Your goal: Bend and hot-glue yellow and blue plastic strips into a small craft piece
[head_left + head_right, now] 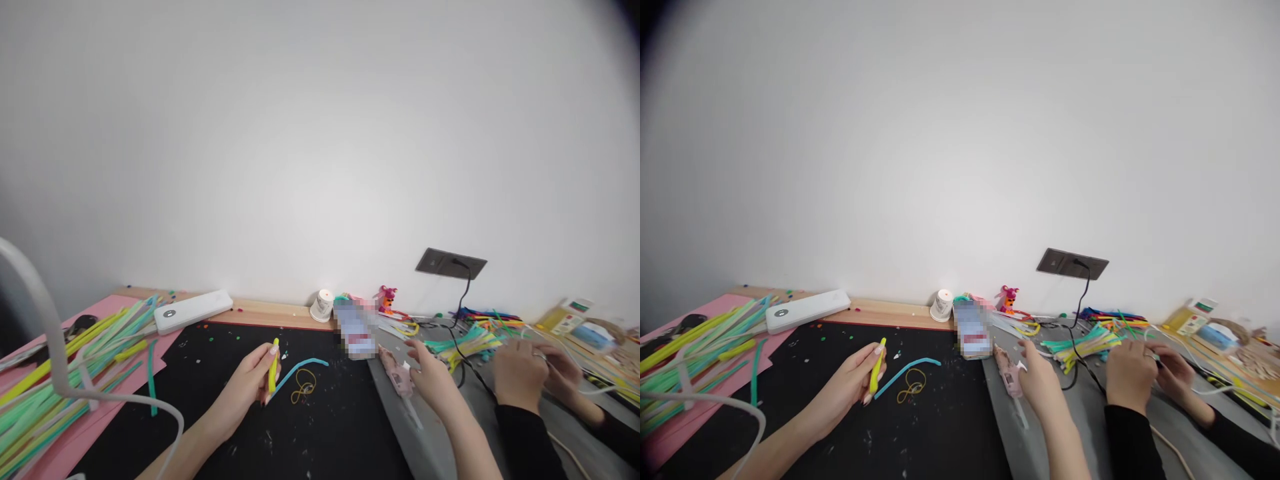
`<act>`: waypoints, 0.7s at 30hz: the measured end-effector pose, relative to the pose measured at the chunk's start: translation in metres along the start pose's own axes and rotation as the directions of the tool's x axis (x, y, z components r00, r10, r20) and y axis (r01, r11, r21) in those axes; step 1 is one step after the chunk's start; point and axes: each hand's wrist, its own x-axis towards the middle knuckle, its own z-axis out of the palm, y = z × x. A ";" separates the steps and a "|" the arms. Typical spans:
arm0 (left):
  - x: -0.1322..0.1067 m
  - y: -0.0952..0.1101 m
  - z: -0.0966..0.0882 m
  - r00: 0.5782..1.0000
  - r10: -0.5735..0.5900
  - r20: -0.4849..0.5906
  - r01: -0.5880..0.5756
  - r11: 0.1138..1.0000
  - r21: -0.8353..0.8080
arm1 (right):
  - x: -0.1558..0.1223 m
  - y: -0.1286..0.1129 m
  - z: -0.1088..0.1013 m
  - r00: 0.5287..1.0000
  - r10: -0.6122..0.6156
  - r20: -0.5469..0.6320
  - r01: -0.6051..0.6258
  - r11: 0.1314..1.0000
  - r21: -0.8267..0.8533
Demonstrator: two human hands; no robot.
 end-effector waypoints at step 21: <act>0.002 0.002 -0.007 0.999 -0.047 0.015 0.048 0.997 -0.060 | 0.003 0.021 -0.018 0.967 -0.231 -0.107 0.240 0.968 0.075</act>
